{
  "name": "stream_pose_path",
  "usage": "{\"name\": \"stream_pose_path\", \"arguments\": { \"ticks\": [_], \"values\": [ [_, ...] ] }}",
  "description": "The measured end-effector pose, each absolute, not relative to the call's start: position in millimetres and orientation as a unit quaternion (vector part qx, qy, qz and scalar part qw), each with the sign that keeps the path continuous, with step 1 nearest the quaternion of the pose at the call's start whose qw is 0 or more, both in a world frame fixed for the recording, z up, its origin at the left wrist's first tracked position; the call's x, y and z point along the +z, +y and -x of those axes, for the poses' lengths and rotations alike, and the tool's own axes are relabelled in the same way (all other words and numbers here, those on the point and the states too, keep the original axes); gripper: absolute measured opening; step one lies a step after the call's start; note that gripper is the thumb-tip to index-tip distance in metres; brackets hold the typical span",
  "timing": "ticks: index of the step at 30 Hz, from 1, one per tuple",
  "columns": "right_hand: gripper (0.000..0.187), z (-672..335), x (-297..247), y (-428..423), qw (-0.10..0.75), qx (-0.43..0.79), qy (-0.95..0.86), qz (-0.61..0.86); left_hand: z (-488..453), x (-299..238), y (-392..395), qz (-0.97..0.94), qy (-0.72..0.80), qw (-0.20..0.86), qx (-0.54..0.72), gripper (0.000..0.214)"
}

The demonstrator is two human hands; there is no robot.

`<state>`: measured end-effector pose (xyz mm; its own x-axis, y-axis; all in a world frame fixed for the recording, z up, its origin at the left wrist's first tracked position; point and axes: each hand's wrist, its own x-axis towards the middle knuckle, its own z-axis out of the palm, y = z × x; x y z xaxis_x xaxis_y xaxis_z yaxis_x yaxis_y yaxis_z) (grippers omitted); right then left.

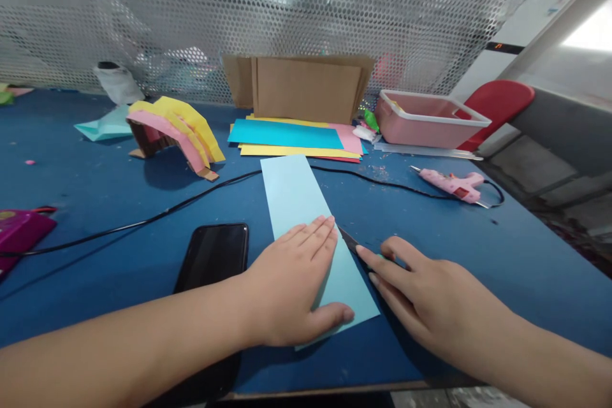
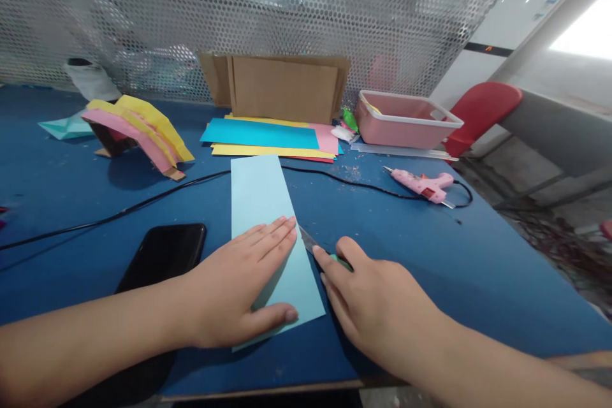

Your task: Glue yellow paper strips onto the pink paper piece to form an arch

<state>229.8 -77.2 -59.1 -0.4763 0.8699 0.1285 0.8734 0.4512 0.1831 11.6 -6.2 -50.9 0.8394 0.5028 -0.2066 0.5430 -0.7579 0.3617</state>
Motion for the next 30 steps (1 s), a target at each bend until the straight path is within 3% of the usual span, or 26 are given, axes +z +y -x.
{"name": "stream_pose_path", "arguments": {
  "ticks": [18,30],
  "values": [
    [0.045,-217.1,-52.9,-55.9,-0.058,-0.058,-0.832,0.549,-12.0,-52.3,-5.2,-0.938,0.276,0.203,-0.050,0.092],
    [0.042,-227.5,-58.6,-60.6,-0.013,-0.103,-0.841,0.532,-12.6,-53.1,-5.5,-0.939,0.277,0.197,-0.056,0.095]
  ]
}}
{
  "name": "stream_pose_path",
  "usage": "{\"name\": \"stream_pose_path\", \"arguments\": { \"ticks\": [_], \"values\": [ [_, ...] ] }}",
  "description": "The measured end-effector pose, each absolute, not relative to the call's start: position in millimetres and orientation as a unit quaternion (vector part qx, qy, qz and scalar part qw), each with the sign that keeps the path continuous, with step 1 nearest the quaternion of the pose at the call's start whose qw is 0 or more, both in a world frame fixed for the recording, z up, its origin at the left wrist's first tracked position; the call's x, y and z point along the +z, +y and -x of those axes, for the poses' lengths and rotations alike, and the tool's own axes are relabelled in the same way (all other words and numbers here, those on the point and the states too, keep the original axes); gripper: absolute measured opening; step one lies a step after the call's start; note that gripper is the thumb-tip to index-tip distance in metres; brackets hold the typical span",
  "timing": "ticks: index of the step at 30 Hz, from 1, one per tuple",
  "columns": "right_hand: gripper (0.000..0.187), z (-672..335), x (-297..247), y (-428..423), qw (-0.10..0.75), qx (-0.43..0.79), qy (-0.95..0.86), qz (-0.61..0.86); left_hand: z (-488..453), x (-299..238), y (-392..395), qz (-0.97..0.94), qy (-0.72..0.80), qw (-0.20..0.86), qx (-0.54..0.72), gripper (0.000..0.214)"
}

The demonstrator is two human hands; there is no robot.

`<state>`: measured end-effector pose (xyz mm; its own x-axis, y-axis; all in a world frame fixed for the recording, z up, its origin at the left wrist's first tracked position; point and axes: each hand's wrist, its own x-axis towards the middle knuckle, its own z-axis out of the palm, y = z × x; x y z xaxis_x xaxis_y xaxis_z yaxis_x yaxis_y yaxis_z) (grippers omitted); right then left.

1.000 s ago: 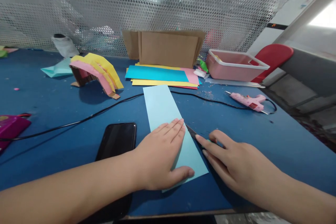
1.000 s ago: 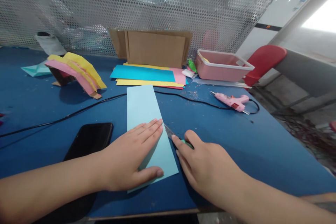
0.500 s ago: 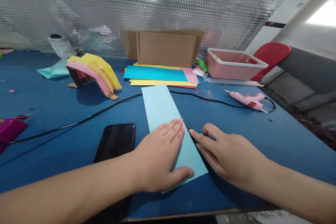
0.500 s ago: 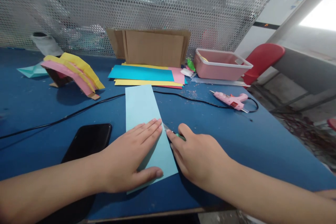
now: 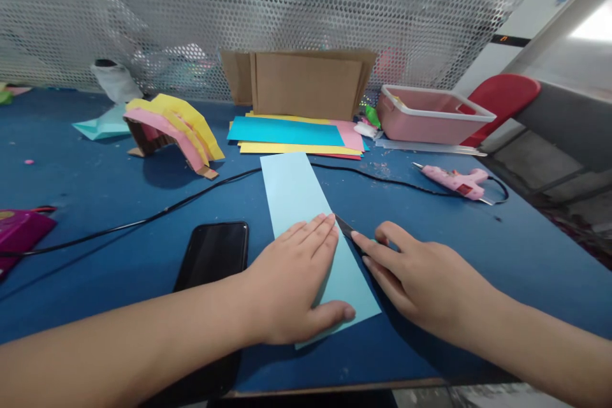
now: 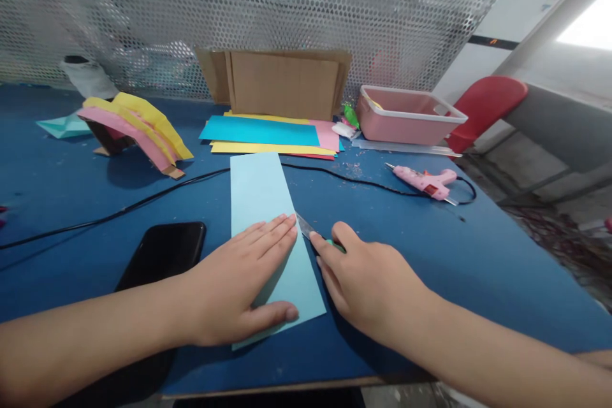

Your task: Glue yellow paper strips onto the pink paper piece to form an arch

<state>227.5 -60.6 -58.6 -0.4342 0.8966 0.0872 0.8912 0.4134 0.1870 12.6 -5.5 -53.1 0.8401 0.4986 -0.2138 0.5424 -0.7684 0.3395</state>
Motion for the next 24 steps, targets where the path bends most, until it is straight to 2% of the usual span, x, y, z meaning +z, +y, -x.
{"name": "stream_pose_path", "arguments": {
  "ticks": [3,4,6,8,14,24],
  "values": [
    [0.042,-228.9,-57.4,-60.0,0.024,0.090,0.836,-0.541,-16.4,-48.4,10.1,-0.937,0.303,0.172,-0.022,0.096],
    [0.041,-229.5,-57.0,-59.4,0.027,0.085,0.836,-0.542,-18.4,-45.9,20.5,-0.934,0.325,0.151,-0.002,0.089],
    [0.041,-231.6,-56.7,-57.8,0.032,0.080,0.838,-0.538,-22.9,-40.9,47.8,-0.928,0.361,0.080,0.032,0.077],
    [0.041,-234.6,-56.9,-55.8,0.034,0.086,0.843,-0.530,-26.8,-37.6,78.4,-0.913,0.406,0.014,0.027,0.076],
    [0.042,-242.9,-54.9,-51.6,0.036,0.113,0.853,-0.508,-30.6,-40.3,133.1,-0.896,0.444,0.005,0.026,0.067],
    [0.045,-258.7,-55.1,-56.3,0.029,0.137,0.857,-0.495,-22.5,-35.2,124.8,-0.904,0.426,-0.011,0.040,0.052]
  ]
}}
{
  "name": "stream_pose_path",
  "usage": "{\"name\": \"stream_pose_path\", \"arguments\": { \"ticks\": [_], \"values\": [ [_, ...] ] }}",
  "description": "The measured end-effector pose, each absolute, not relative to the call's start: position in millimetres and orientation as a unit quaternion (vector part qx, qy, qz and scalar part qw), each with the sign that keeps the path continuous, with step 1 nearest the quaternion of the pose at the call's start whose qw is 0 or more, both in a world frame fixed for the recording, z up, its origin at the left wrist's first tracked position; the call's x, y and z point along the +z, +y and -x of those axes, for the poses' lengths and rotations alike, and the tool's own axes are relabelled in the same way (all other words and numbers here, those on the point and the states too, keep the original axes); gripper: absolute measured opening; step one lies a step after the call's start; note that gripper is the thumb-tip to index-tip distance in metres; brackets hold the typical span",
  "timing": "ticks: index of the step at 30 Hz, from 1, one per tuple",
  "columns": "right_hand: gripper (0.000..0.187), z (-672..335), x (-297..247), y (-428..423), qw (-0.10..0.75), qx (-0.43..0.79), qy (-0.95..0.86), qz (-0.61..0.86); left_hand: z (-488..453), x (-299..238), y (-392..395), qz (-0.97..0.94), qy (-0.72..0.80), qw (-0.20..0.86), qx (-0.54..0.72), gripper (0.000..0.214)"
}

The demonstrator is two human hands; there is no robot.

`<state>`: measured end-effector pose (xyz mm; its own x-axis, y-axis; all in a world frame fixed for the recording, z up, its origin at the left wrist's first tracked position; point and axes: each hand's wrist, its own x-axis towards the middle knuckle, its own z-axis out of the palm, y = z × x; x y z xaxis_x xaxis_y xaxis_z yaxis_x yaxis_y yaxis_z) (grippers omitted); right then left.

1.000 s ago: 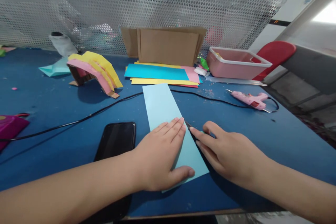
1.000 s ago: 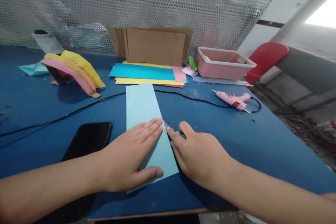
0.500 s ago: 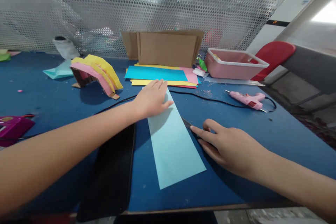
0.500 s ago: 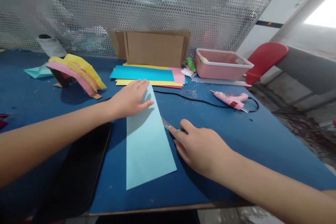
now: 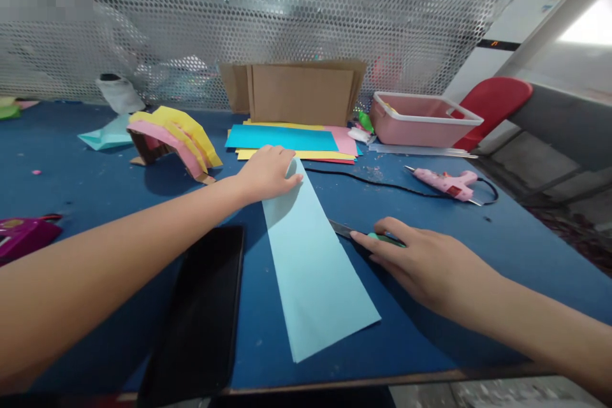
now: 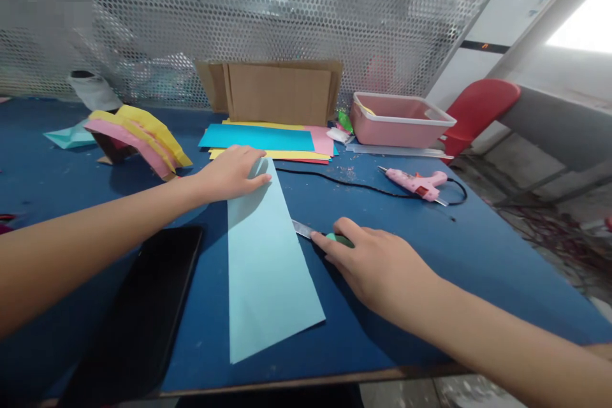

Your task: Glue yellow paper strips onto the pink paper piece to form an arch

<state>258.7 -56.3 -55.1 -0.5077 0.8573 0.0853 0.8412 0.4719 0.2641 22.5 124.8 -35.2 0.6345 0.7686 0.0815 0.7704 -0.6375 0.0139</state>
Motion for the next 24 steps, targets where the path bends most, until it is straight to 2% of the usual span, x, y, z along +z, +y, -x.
{"name": "stream_pose_path", "arguments": {
  "ticks": [8,12,16,18,19,22,24],
  "values": [
    [0.049,-277.3,-50.3,-65.5,-0.038,0.080,0.885,-0.457,-10.2,-22.7,109.0,0.898,-0.436,-0.033,-0.041,0.045],
    [0.060,-286.4,-52.2,-75.9,-0.045,0.064,0.887,-0.455,-4.0,-23.5,93.0,0.904,-0.422,-0.058,-0.031,0.048],
    [0.058,-290.9,-54.6,-84.8,-0.049,0.067,0.886,-0.456,-3.9,-31.5,60.3,0.907,-0.418,-0.015,-0.052,0.048],
    [0.055,-290.1,-54.7,-86.9,-0.047,0.075,0.891,-0.445,-6.4,-36.3,38.5,0.916,-0.394,0.047,-0.063,0.053],
    [0.054,-289.0,-54.5,-87.4,-0.047,0.082,0.893,-0.440,-7.8,-38.7,27.5,0.927,-0.370,0.039,-0.044,0.058],
    [0.051,-284.1,-53.9,-87.1,-0.062,0.114,0.897,-0.422,-10.8,-45.1,0.8,0.940,-0.333,-0.064,0.035,0.087],
    [0.050,-280.2,-53.7,-85.8,-0.069,0.126,0.904,-0.403,-11.1,-48.0,-8.5,0.935,-0.332,-0.106,0.065,0.091]
  ]
}}
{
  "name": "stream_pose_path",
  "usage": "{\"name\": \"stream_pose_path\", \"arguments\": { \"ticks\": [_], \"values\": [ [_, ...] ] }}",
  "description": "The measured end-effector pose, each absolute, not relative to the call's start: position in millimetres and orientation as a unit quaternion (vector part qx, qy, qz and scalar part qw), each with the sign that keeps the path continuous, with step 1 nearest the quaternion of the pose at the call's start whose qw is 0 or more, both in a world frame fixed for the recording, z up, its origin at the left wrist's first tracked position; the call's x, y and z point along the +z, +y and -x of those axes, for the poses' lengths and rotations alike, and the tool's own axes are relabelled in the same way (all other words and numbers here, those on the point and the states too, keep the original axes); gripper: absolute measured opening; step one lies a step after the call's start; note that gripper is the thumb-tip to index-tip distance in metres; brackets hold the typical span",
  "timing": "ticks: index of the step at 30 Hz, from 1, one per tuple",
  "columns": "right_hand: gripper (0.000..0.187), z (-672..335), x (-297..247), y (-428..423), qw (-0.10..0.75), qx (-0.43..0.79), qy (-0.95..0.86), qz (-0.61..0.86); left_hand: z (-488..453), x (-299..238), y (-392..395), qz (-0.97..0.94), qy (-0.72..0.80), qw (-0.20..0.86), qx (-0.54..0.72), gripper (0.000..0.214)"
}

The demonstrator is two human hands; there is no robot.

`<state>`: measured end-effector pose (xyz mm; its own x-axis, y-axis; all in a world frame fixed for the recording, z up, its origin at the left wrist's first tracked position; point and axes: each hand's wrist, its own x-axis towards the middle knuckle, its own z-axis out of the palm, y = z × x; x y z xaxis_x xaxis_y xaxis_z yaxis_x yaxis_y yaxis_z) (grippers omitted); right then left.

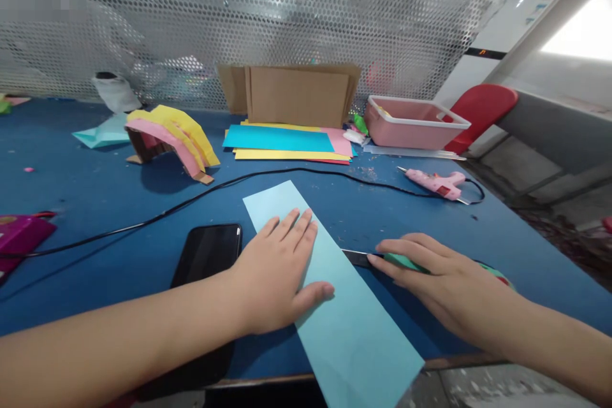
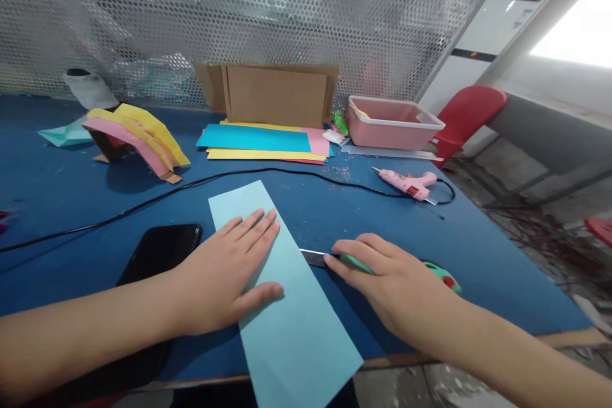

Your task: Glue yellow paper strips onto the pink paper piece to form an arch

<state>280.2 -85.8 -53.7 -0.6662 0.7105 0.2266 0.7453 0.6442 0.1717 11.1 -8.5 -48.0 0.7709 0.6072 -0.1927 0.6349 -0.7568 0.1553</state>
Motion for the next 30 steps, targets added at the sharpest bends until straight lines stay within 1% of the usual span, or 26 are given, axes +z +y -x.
{"name": "stream_pose_path", "arguments": {
  "ticks": [3,7,12,19,26,30],
  "values": [
    [0.047,-274.3,-53.9,-82.1,0.068,-0.123,-0.916,0.375,-10.1,-49.2,-10.7,-0.929,0.337,0.126,-0.080,0.091],
    [0.045,-265.7,-53.7,-74.7,0.061,-0.106,-0.919,0.375,-9.6,-45.9,-4.9,-0.930,0.337,0.125,-0.076,0.093],
    [0.045,-256.2,-54.8,-64.2,0.062,-0.070,-0.923,0.374,-9.4,-45.8,3.0,-0.933,0.337,0.117,-0.056,0.106],
    [0.046,-252.3,-58.8,-62.3,0.066,-0.066,-0.913,0.396,-7.4,-54.2,8.0,-0.921,0.352,0.156,-0.062,0.123],
    [0.044,-254.6,-59.7,-69.6,0.048,-0.102,-0.894,0.434,-6.8,-55.9,8.9,-0.921,0.350,0.158,-0.059,0.123],
    [0.044,-256.1,-60.3,-70.4,0.049,-0.103,-0.889,0.444,-6.3,-58.2,10.3,-0.925,0.344,0.151,-0.047,0.123]
  ]
}}
